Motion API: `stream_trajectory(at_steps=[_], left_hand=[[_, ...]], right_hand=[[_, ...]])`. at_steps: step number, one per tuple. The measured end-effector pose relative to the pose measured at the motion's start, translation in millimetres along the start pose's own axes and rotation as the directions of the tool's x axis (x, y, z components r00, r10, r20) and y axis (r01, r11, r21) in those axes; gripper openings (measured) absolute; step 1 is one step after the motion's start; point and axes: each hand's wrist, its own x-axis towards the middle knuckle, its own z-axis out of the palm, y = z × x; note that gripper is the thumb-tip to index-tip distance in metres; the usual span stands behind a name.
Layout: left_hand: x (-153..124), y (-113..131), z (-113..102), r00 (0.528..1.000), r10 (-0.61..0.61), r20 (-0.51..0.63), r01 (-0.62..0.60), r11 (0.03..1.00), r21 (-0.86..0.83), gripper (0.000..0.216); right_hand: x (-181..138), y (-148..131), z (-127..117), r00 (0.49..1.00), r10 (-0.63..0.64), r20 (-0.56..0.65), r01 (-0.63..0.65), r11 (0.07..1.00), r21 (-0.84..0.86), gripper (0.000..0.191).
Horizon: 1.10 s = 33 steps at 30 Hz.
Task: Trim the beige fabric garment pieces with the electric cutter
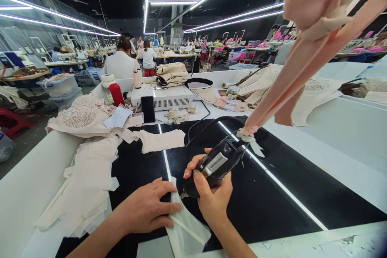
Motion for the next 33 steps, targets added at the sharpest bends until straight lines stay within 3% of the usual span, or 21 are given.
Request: stream_trajectory(at_steps=[19,24,30,33], left_hand=[[0.7,-2.2,8.0,1.0,-0.016,-0.026,0.016,1.0,-0.009,0.034],[1.3,-0.2,9.5,0.993,-0.111,-0.043,0.107,0.99,-0.089,0.024],[3.2,2.1,21.8,0.963,-0.256,-0.089,0.246,0.963,-0.107,0.033],[2.8,-1.1,28.7,0.959,-0.262,-0.107,0.251,0.962,-0.109,0.03]], right_hand=[[5.4,10.3,-2.0,1.0,0.026,-0.011,-0.026,0.999,-0.048,0.029],[9.3,4.1,-16.2,0.998,0.062,0.01,-0.06,0.991,-0.116,0.033],[17.4,-7.6,-35.5,0.994,0.097,0.054,-0.083,0.971,-0.223,0.032],[21.6,-13.4,-43.9,0.995,0.094,0.034,-0.077,0.935,-0.347,0.044]])
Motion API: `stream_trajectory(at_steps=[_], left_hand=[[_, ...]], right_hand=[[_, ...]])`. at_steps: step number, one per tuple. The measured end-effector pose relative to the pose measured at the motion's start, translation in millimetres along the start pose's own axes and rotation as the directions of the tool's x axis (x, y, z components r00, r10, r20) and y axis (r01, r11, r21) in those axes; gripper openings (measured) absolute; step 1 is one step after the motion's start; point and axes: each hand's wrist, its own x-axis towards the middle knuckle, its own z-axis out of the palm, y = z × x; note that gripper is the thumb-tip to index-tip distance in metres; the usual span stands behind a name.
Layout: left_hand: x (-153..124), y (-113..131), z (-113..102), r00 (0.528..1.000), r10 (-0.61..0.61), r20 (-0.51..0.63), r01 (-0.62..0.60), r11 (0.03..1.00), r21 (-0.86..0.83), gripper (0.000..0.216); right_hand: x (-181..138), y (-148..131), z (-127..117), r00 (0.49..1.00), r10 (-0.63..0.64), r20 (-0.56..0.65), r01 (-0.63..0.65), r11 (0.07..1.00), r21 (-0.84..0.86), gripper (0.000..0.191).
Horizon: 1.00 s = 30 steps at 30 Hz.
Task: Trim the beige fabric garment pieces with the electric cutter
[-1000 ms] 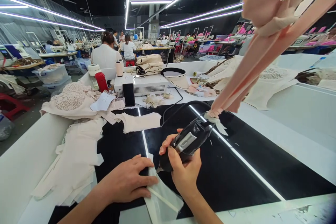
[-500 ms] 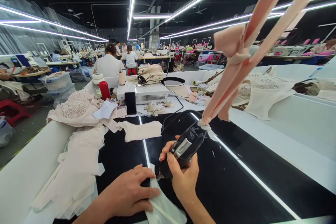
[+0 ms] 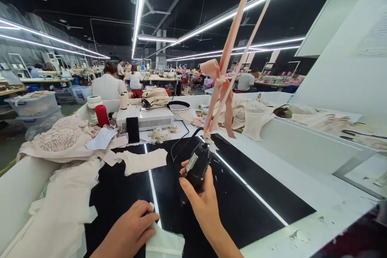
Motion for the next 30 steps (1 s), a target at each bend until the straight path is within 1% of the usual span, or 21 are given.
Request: stream_trajectory(at_steps=[1,3,4,5,6,7,8,9,10,12,13,14,15,17,18,20,23,25,26,28,30], left_hand=[[-0.3,-1.4,1.4,1.0,-0.001,-0.005,0.001,1.0,-0.012,0.026],[-1.5,-3.8,3.2,1.0,-0.002,-0.013,0.001,0.998,-0.055,0.019],[-2.3,-4.8,3.7,1.0,0.0,-0.018,-0.001,0.997,-0.083,0.017],[-3.3,-5.6,4.1,1.0,0.0,-0.026,-0.003,0.994,-0.112,0.017],[-4.4,-6.5,4.3,0.999,0.0,-0.034,-0.005,0.99,-0.143,0.018],[-5.3,-7.5,4.3,0.999,-0.004,-0.04,-0.003,0.985,-0.175,0.02],[-6.1,-8.7,3.9,0.999,-0.004,-0.042,-0.005,0.978,-0.208,0.021],[-6.5,-9.9,3.2,0.999,-0.001,-0.042,-0.01,0.971,-0.24,0.022],[-6.7,-11.2,2.1,0.999,0.003,-0.045,-0.015,0.963,-0.269,0.022],[-6.0,-12.8,-0.8,0.998,-0.001,-0.067,-0.02,0.947,-0.32,0.021],[-5.4,-12.8,-2.4,0.997,-0.016,-0.082,-0.013,0.938,-0.346,0.02],[-4.7,-12.2,-4.1,0.995,-0.04,-0.091,0.003,0.928,-0.373,0.02],[-4.0,-10.8,-5.8,0.993,-0.072,-0.092,0.029,0.915,-0.403,0.021],[-2.5,-6.3,-9.2,0.987,-0.142,-0.079,0.088,0.878,-0.471,0.023],[-1.7,-3.3,-11.0,0.982,-0.177,-0.07,0.118,0.855,-0.505,0.024],[0.2,3.2,-15.2,0.971,-0.234,-0.055,0.161,0.802,-0.575,0.028],[3.9,12.3,-21.4,0.943,-0.325,-0.065,0.198,0.71,-0.676,0.034],[6.4,15.9,-24.0,0.914,-0.396,-0.091,0.205,0.642,-0.739,0.038],[7.5,16.2,-24.5,0.898,-0.427,-0.104,0.204,0.614,-0.763,0.04],[9.4,13.4,-24.2,0.88,-0.457,-0.129,0.189,0.587,-0.787,0.042],[10.8,6.2,-23.0,0.873,-0.464,-0.153,0.175,0.59,-0.788,0.045]], right_hand=[[0.2,-0.3,-3.2,0.999,-0.011,-0.043,0.01,0.999,-0.038,0.05],[-1.9,0.6,-9.8,0.975,-0.091,-0.203,0.073,0.993,-0.095,0.058],[-4.7,1.6,-13.1,0.94,-0.155,-0.305,0.124,0.985,-0.12,0.056],[-8.7,3.0,-16.5,0.887,-0.229,-0.401,0.182,0.972,-0.151,0.049],[-13.9,4.5,-19.6,0.835,-0.298,-0.462,0.237,0.953,-0.187,0.04],[-20.1,6.1,-22.2,0.803,-0.353,-0.48,0.279,0.934,-0.221,0.028],[-26.7,7.8,-24.1,0.806,-0.39,-0.446,0.309,0.919,-0.246,0.017],[-33.5,9.5,-25.0,0.841,-0.402,-0.362,0.325,0.911,-0.256,0.009],[-39.7,11.4,-24.7,0.887,-0.386,-0.252,0.325,0.911,-0.252,0.006],[-49.3,15.6,-21.5,0.965,-0.262,-0.028,0.25,0.945,-0.212,0.007],[-52.4,18.2,-19.0,0.985,-0.163,0.059,0.171,0.969,-0.179,0.016],[-54.3,21.1,-16.5,0.991,-0.051,0.127,0.069,0.988,-0.138,0.03],[-55.5,24.5,-14.2,0.981,0.064,0.181,-0.048,0.995,-0.091,0.048],[-56.7,32.6,-10.8,0.922,0.264,0.283,-0.277,0.961,0.005,0.08],[-57.2,37.4,-9.6,0.882,0.336,0.33,-0.369,0.928,0.041,0.091],[-58.7,48.1,-7.3,0.801,0.435,0.41,-0.508,0.857,0.083,0.102],[-61.9,64.3,-1.1,0.681,0.515,0.521,-0.653,0.749,0.114,0.096],[-63.4,71.8,5.4,0.609,0.518,0.601,-0.721,0.677,0.147,0.086],[-63.4,73.8,8.9,0.587,0.506,0.632,-0.741,0.651,0.167,0.08],[-61.3,73.6,15.1,0.586,0.487,0.648,-0.75,0.628,0.206,0.071],[-56.1,68.2,19.8,0.631,0.497,0.596,-0.728,0.644,0.234,0.063]])
